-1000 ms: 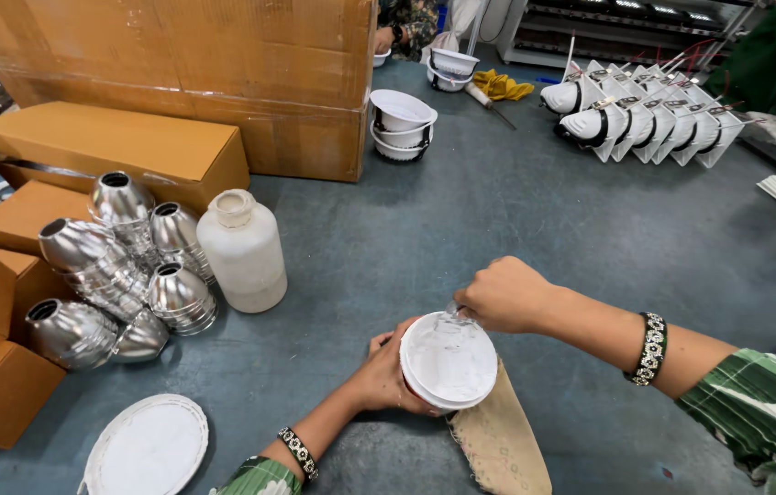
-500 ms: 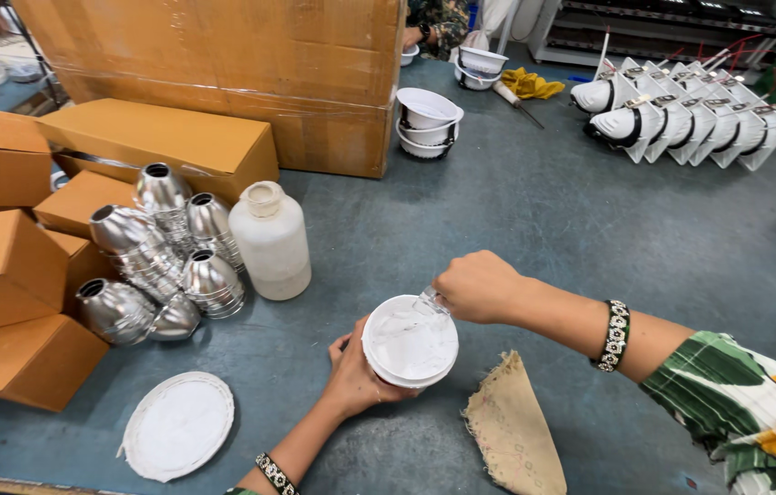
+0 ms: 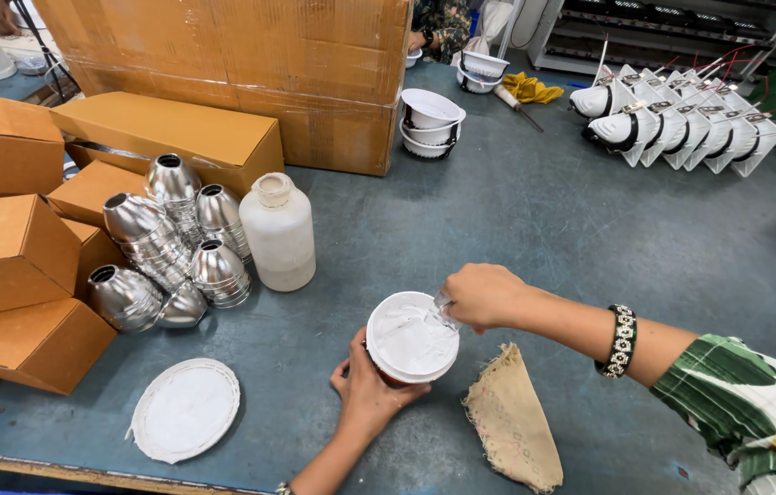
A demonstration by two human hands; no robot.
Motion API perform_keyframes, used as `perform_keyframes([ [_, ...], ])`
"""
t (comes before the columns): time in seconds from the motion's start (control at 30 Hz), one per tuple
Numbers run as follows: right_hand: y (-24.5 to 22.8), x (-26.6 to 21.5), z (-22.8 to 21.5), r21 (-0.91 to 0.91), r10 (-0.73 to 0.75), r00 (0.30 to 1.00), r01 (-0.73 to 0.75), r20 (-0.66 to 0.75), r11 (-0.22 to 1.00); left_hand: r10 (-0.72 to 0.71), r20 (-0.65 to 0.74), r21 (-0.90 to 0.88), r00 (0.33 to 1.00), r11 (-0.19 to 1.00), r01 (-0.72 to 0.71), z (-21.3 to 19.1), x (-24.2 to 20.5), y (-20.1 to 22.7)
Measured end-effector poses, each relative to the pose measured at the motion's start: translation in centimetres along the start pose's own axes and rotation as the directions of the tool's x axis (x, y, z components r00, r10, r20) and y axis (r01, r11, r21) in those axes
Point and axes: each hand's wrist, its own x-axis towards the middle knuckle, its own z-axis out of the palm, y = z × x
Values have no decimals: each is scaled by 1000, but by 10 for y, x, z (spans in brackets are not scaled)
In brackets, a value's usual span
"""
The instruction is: The person applies a white paste to the back of a circular white plastic component using a metal spatula. They then scoop more paste from a container, spread it, and clean the spatula with a cloth before placing the lid back on the container.
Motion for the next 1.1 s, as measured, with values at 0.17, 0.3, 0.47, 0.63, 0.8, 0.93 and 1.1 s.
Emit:
perform_keyframes([
  [0.17, 3, 7, -5, -170, -203, 975, 186, -90, 968, 331, 175, -254, 927, 925, -282, -34, 43, -29],
  [0.3, 7, 17, -12, -234, -222, 972, 198, -80, 952, 415, 391, -290, 822, 903, -318, -40, 78, -36],
  [0.47, 15, 23, -10, -263, -244, 966, 216, -80, 940, 373, 387, -329, 843, 910, -252, -21, 69, -21],
  [0.63, 19, 23, -5, -268, -227, 972, 205, -55, 941, 274, 231, -194, 933, 953, -232, -11, 45, -9],
  [0.8, 24, 13, 11, -252, -82, 995, 63, -64, 966, 202, 154, -184, 967, 968, -173, 2, 26, 4],
  [0.93, 22, 3, 16, -255, -36, 996, 14, -81, 967, 133, 102, -134, 986, 984, -119, 6, 10, 18],
  [1.1, 12, -8, 10, -261, 124, 988, -96, 92, 961, 28, -74, -92, 997, 995, -35, 23, -19, 40],
])
